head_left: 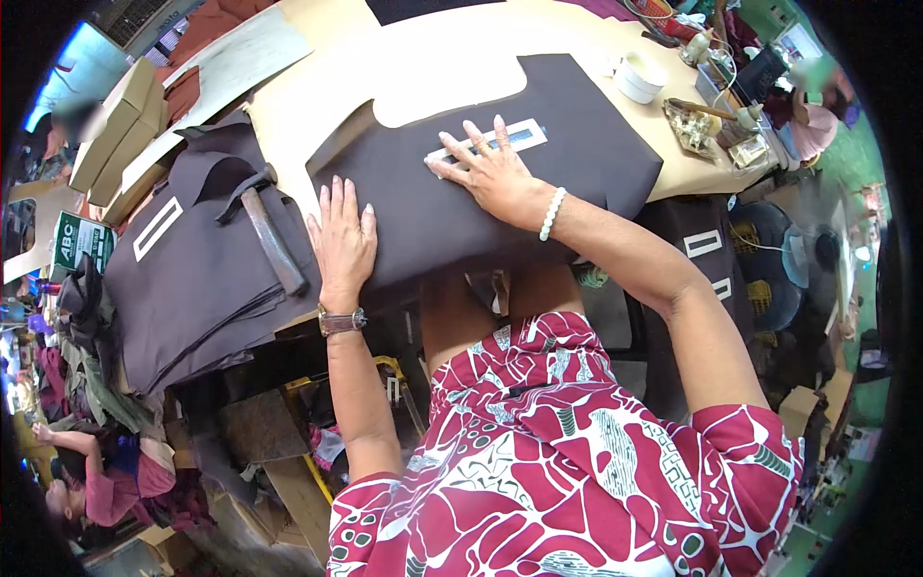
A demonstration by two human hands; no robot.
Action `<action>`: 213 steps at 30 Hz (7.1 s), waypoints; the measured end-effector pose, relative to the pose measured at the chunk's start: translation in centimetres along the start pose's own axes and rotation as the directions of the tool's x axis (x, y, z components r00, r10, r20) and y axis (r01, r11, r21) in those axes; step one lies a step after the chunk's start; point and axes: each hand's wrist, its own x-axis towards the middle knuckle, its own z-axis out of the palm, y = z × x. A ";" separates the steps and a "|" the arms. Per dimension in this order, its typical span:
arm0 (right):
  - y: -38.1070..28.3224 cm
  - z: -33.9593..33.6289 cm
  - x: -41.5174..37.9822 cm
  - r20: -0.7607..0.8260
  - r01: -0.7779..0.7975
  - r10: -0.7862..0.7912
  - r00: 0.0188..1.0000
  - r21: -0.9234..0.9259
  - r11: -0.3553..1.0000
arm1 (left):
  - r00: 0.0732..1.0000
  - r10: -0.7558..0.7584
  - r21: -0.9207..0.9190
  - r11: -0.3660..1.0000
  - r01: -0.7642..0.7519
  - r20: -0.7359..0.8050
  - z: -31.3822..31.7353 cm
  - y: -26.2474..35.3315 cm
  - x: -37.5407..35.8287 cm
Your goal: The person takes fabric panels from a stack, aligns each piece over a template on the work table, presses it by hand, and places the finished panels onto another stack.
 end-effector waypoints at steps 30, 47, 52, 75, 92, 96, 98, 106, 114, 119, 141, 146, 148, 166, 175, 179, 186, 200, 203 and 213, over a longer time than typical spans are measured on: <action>18.9 6.0 -3.3 -0.023 -0.531 0.900 0.436 0.800 0.278 | 0.874 -0.385 -0.695 0.715 0.080 -0.296 -4.8 0.3 8.1; 15.8 6.2 -14.7 0.005 -0.140 0.889 0.458 0.988 0.067 | 0.954 -0.300 -0.803 0.570 0.172 -0.009 -7.0 2.1 -1.3; 12.2 8.9 -27.5 0.096 -0.122 0.961 0.259 0.990 -0.066 | 0.930 0.008 -0.862 0.377 0.338 0.368 -7.8 9.0 -4.1; 20.3 19.0 -57.6 -0.025 -0.989 0.996 -0.088 0.124 -0.084 | 0.609 0.736 -0.829 0.515 -0.219 0.296 7.3 33.2 -10.9; 32.5 29.8 -45.5 0.021 -0.976 0.996 -0.084 0.199 -0.087 | 0.692 0.385 -0.665 0.724 0.183 0.610 15.5 35.9 -2.3; 33.1 30.7 -43.8 0.074 -0.977 0.990 -0.122 0.169 -0.133 | 0.723 0.408 -0.637 0.769 0.057 0.557 17.8 35.3 -2.7; 33.4 31.2 -42.9 0.105 -0.976 0.986 -0.133 0.157 -0.148 | 0.721 0.366 -0.597 0.798 0.083 0.589 18.1 35.4 -2.5; 31.6 29.7 -39.1 -0.241 -0.964 0.935 -0.262 0.112 -0.241 | 0.715 0.358 -0.627 0.766 0.144 0.601 21.0 32.8 -2.5; 26.7 19.3 -34.0 -0.605 -0.787 0.789 -0.105 0.536 0.306 | 0.707 0.316 -0.703 0.616 0.354 0.633 6.0 25.6 -3.6; 19.2 9.9 -23.2 -0.650 -0.628 0.757 0.063 0.564 0.536 | 0.983 0.135 -0.717 0.672 -0.184 -0.126 -1.8 18.9 -3.5; -18.5 -7.0 16.9 -0.113 0.004 0.191 0.975 0.868 0.496 | 0.945 -0.204 0.258 0.928 0.270 -0.254 -4.7 -12.7 -3.2; -16.9 -5.5 17.7 -0.128 0.057 0.287 0.949 0.968 0.244 | 0.975 -0.208 0.211 0.952 0.221 -0.080 -6.1 -12.8 -0.9; -16.9 -5.0 17.0 -0.207 0.184 0.378 0.902 0.978 0.097 | 0.966 -0.128 0.086 0.985 0.151 -0.225 -5.0 -12.6 0.0; -16.4 -6.8 15.5 -0.334 0.312 0.342 0.878 0.943 0.117 | 0.738 -0.570 -0.853 -0.521 0.016 0.362 -7.1 -17.4 0.7; -18.0 -5.7 16.2 -0.276 0.157 0.292 0.916 0.915 0.372 | 0.842 -0.538 -0.921 -0.342 -0.184 0.032 -9.3 -16.6 -0.4; -17.3 -6.1 16.2 -0.218 0.179 0.376 0.901 0.974 0.137 | 0.891 -0.421 -0.942 0.334 -0.020 -0.168 -10.5 -15.2 -0.8; -12.3 -9.1 14.4 -0.217 0.206 0.402 0.890 0.976 0.070 | 0.969 -0.237 -0.846 0.502 0.182 0.068 -9.7 -7.6 -0.3; 5.3 0.1 3.7 -0.248 -0.167 0.684 0.686 0.861 0.480 | 0.958 0.276 -0.644 0.747 -0.165 0.075 -2.6 12.6 -0.8; 8.7 2.4 -0.3 -0.262 -0.184 0.663 0.701 0.832 0.524 | 0.926 0.374 -0.668 0.702 -0.248 0.050 -2.7 15.6 -1.8; 16.3 5.4 -8.4 -0.199 -0.269 0.639 0.743 0.786 0.557 | 0.989 0.114 -0.137 0.985 -0.100 0.097 -2.5 9.7 -0.8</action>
